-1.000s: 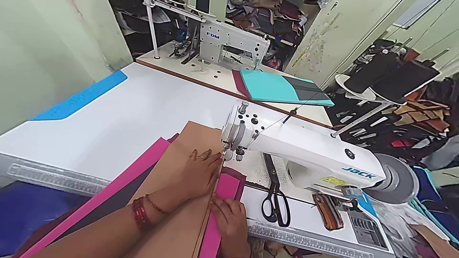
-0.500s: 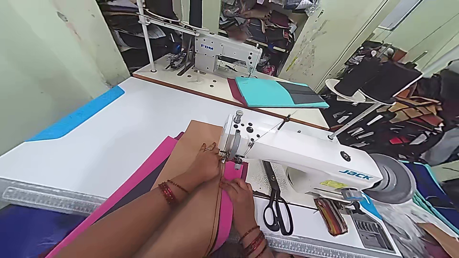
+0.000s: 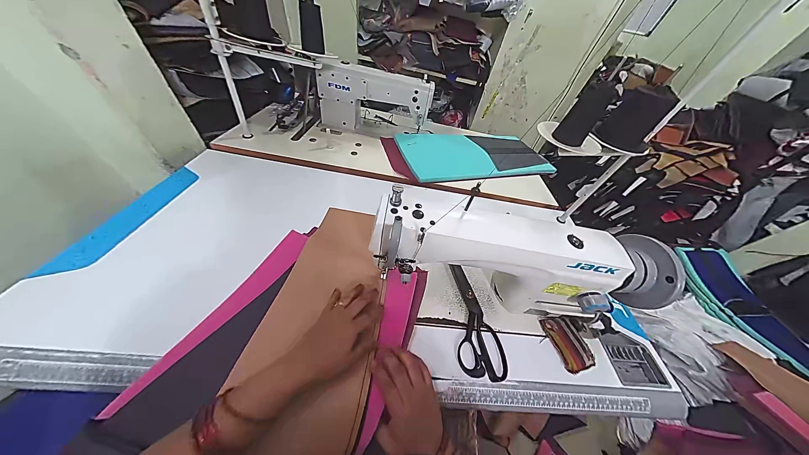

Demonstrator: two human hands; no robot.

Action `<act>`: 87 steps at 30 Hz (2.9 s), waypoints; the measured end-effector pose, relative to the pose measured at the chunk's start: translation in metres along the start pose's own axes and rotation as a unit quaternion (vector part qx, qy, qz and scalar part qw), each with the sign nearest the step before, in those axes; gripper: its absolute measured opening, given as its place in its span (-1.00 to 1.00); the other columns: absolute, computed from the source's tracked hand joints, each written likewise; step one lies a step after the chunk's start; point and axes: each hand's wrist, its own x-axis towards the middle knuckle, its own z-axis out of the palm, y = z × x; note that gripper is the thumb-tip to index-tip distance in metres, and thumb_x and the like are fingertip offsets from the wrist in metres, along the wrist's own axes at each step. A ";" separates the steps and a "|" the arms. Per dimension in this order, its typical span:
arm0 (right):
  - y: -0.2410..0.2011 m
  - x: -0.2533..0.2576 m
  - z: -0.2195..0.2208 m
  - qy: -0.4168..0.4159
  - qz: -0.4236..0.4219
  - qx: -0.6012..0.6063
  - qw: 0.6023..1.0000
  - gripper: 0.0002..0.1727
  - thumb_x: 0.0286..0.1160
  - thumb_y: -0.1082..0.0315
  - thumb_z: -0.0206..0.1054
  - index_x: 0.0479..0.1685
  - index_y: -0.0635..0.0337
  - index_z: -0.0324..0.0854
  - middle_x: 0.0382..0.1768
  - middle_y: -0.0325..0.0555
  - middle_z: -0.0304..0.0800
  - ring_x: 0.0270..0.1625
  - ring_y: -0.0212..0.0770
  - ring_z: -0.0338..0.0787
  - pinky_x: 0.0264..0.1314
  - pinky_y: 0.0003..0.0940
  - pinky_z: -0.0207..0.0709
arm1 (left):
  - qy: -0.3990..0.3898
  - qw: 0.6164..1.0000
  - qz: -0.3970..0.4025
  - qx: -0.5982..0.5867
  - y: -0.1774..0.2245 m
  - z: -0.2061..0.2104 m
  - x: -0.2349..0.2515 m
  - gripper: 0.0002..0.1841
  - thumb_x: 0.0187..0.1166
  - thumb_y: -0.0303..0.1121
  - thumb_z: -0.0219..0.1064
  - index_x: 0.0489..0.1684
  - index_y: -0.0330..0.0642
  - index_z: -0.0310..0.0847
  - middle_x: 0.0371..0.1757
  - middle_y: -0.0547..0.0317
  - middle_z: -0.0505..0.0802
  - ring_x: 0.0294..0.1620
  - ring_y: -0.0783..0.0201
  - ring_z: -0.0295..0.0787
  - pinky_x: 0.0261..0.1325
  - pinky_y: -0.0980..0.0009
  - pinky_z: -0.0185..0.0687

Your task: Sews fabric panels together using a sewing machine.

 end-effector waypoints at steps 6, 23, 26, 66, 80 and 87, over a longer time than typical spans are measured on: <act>-0.017 -0.007 0.024 0.089 -0.045 -0.151 0.983 -0.67 0.61 0.35 0.09 0.10 -0.10 0.78 0.22 -0.26 0.86 0.21 -0.16 0.76 0.17 -0.22 0.50 | 0.190 0.974 0.061 0.104 -0.002 0.041 -0.019 -0.43 0.68 -0.04 0.02 0.45 -0.23 0.65 0.60 0.04 0.67 0.66 -0.22 0.50 0.51 -0.52 0.24; 0.000 0.036 0.010 0.046 0.025 -0.067 0.996 -0.65 0.22 0.46 0.24 -0.15 -0.04 0.91 0.02 -0.33 0.95 0.04 -0.21 0.87 -0.03 -0.16 0.63 | -0.086 0.982 -0.067 0.151 0.024 -0.018 0.025 -0.46 0.77 -0.25 -0.03 0.72 -0.19 0.35 0.79 0.06 0.41 0.84 -0.15 0.16 0.67 -0.43 0.01; 0.004 0.044 0.013 0.036 0.032 -0.056 0.997 -0.66 0.02 0.48 0.34 -0.20 0.01 0.91 -0.02 -0.29 0.96 0.04 -0.16 0.89 -0.06 -0.09 0.65 | -0.104 0.980 -0.075 0.152 0.021 -0.024 0.036 -0.45 0.80 -0.21 -0.04 0.76 -0.17 0.30 0.80 0.07 0.39 0.85 -0.14 0.11 0.69 -0.37 0.03; -0.066 -0.020 -0.017 -0.234 0.423 0.464 0.743 -0.70 0.65 0.43 0.26 0.16 0.52 0.67 -0.07 0.19 0.87 -0.11 -0.13 0.86 0.06 -0.20 0.71 | 0.116 0.990 0.055 0.064 -0.018 0.015 -0.014 -0.47 0.54 -0.04 0.37 0.44 -0.07 0.71 0.63 -0.01 0.64 0.75 -0.26 0.35 0.67 -0.45 0.10; -0.082 0.061 -0.053 -0.161 0.335 0.560 0.741 -0.71 0.58 0.28 0.34 -0.25 0.41 0.74 -0.28 -0.05 0.81 -0.12 -0.31 0.78 0.08 -0.23 0.62 | -0.171 0.983 0.062 0.030 -0.012 -0.065 0.020 -0.47 0.79 -0.05 0.13 0.61 -0.16 0.55 0.69 -0.14 0.54 0.77 -0.17 0.30 0.77 -0.16 0.01; -0.074 0.026 -0.073 -0.122 0.429 0.665 0.599 -0.63 0.69 0.32 -0.06 -0.30 0.15 0.70 -0.35 -0.39 0.81 -0.21 -0.55 0.76 -0.02 -0.46 0.65 | -0.059 0.998 -0.008 0.034 0.005 -0.020 -0.001 -0.40 0.75 0.03 0.14 0.72 -0.01 0.42 0.78 -0.09 0.42 0.85 -0.21 0.12 0.79 -0.27 -0.06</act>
